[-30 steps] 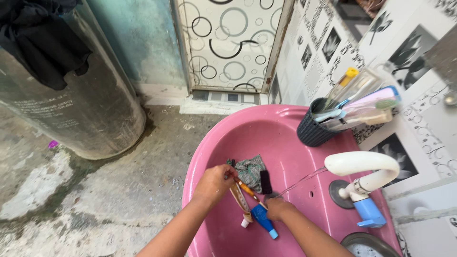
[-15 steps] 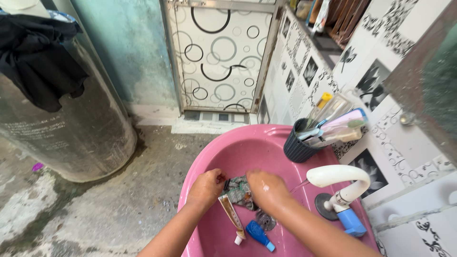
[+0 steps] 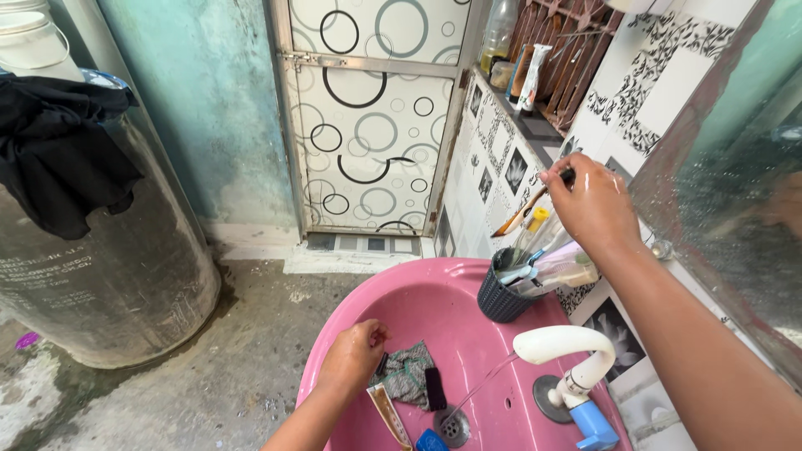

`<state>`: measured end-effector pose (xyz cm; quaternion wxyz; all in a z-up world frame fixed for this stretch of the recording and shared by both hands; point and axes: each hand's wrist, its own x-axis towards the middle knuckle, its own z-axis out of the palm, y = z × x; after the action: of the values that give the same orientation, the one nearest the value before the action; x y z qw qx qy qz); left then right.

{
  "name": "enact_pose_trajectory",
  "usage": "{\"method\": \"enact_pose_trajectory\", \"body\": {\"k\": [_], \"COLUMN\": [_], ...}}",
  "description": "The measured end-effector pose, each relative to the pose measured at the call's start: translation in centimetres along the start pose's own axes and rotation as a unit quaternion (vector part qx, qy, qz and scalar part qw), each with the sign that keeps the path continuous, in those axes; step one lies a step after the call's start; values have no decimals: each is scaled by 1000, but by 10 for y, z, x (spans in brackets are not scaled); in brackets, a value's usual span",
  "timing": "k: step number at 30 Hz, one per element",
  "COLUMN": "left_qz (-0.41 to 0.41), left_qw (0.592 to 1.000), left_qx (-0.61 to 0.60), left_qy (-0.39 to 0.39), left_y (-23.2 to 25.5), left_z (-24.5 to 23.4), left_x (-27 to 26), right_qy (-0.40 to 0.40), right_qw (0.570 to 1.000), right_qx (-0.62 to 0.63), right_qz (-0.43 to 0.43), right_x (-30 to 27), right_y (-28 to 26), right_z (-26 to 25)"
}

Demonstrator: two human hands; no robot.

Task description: The person washes several small items including a comb, toothbrush, and tubes in a pink sink, then scrubs the sink basin and faucet with a cloth and a metal bowl containing soapy water. The person places the washed items into a holder on the wall and finishes by wiping the sink surface.

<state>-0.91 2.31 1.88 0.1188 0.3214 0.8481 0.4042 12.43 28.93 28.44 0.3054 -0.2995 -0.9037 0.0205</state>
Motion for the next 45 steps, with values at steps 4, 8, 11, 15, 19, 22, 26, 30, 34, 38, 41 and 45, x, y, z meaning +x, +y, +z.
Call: {"method": "enact_pose_trajectory", "body": {"k": [4,8,11,15,19,22,26,30,34,38,41,45], "left_qz": [2,-11,-19,-21,-42,-28,-34,-19,-13,-36,-33,-49], "left_qw": [1000,1000,1000,1000,999,999,999,1000,1000,999,999,998], "left_qx": [-14,-9,-5,-10,9,8,11,0,4,7,9,9], "left_qy": [3,-11,-13,-7,-12,-14,-15,-11,-9,-21,-19,-30], "left_y": [4,2,0,-1,3,3,4,-3,-6,-4,-3,1], "left_z": [-3,-3,-2,-1,0,-1,6,10,11,10,6,5], "left_x": [-3,-7,-9,-11,-13,-15,-14,-14,-11,-11,-12,-10], "right_qy": [-45,-71,-159,-177,-103,-111,-172,-174,-208,-237,-256,-266], "right_qw": [997,995,980,978,992,990,980,983,976,971,966,961], "right_qx": [-18,-66,-79,-69,-60,-72,-58,-46,-28,-21,-38,-72], "right_qz": [55,31,86,85,36,44,83,43,61,31,26,5], "right_x": [5,-3,-6,-7,-6,-2,6,15,22,21,16,10], "right_y": [28,51,59,69,81,84,93,100,106,109,104,89], "right_z": [32,62,77,85,82,88,103,120,132,144,152,149]}}
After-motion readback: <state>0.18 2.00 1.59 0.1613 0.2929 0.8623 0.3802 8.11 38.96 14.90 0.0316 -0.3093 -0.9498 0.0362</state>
